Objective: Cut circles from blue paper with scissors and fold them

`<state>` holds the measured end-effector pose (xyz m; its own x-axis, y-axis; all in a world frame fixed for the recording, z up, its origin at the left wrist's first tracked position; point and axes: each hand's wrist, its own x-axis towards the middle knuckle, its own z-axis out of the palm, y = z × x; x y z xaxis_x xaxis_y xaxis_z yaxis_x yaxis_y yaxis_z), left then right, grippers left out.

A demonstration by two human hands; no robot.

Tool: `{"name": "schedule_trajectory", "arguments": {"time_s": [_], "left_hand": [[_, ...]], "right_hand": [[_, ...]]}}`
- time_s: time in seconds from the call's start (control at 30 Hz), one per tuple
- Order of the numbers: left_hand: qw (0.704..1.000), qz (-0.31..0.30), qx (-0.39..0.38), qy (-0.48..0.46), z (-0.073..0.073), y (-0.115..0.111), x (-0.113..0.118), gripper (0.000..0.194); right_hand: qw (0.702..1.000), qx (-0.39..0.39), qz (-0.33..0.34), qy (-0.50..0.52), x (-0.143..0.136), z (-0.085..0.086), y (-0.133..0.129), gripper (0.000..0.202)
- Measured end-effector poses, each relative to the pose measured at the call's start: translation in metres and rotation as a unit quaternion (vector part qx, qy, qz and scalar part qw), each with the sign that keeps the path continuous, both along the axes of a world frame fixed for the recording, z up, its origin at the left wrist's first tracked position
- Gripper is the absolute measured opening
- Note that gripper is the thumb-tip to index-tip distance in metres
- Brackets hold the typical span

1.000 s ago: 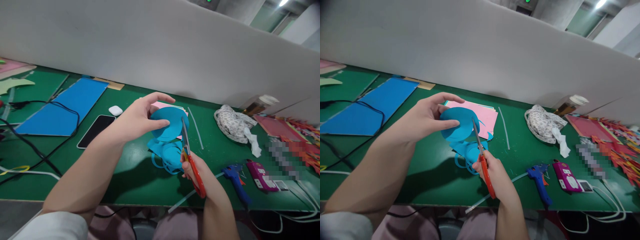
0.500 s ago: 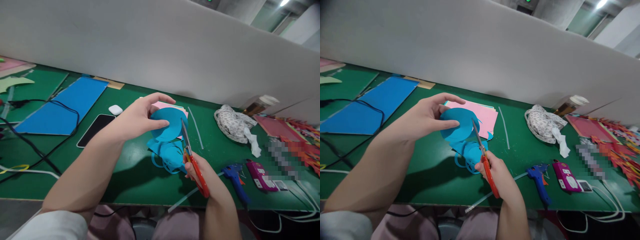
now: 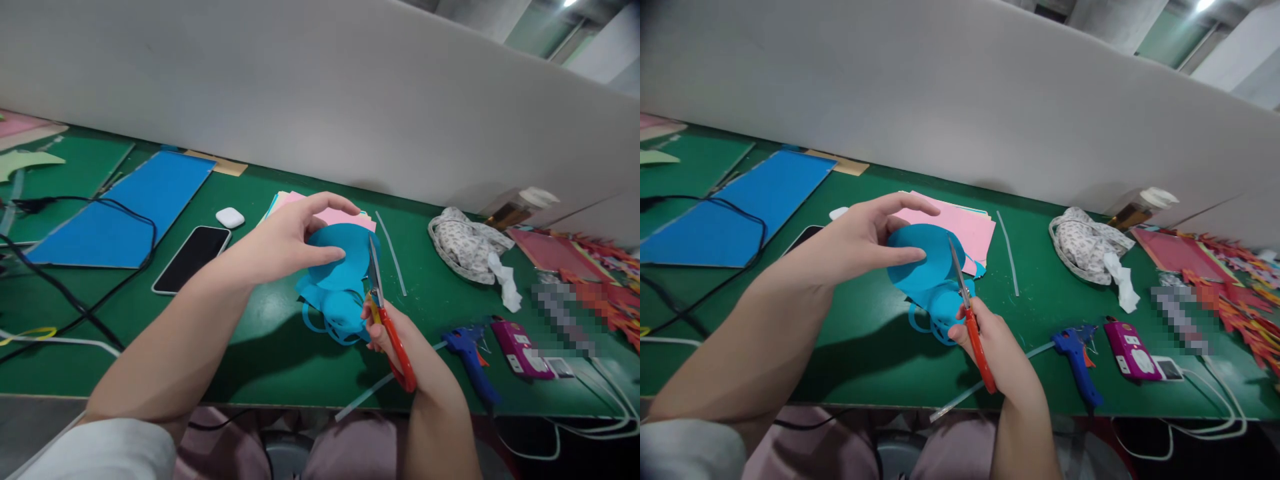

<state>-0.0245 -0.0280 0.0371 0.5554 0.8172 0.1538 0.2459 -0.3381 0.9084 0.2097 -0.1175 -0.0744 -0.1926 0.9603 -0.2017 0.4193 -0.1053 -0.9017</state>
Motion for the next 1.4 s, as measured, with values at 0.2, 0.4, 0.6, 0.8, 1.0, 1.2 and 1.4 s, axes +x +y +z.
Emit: {"name": "schedule_trajectory", "arguments": {"time_s": [0.2, 0.4, 0.6, 0.8, 1.0, 1.2, 1.4], "left_hand": [[1.0, 0.01, 0.013, -0.003, 0.0, 0.0, 0.001, 0.046], [1.0, 0.007, 0.015, 0.001, -0.002, 0.0, 0.002, 0.046], [1.0, 0.003, 0.012, -0.002, -0.002, 0.001, 0.001, 0.045], [1.0, -0.007, 0.0, 0.002, 0.0, 0.001, 0.0, 0.045], [1.0, -0.022, -0.012, 0.005, 0.0, 0.002, -0.002, 0.045], [0.999, -0.029, -0.017, 0.013, 0.0, 0.003, -0.004, 0.045], [0.999, -0.04, -0.017, 0.015, -0.002, 0.005, -0.004, 0.046]], "right_hand": [[1.0, -0.01, 0.007, 0.015, -0.001, 0.003, 0.0, 0.063], [1.0, -0.005, 0.003, 0.009, -0.003, 0.004, 0.001, 0.063], [1.0, -0.011, 0.0, 0.005, -0.001, 0.003, -0.001, 0.058], [1.0, -0.005, 0.004, -0.006, 0.0, 0.005, -0.003, 0.055], [1.0, -0.018, 0.007, -0.02, -0.001, 0.017, -0.004, 0.054], [0.999, -0.035, 0.01, -0.018, -0.001, 0.024, -0.005, 0.054], [0.999, -0.024, 0.022, -0.036, 0.004, 0.029, -0.006, 0.058]]}}
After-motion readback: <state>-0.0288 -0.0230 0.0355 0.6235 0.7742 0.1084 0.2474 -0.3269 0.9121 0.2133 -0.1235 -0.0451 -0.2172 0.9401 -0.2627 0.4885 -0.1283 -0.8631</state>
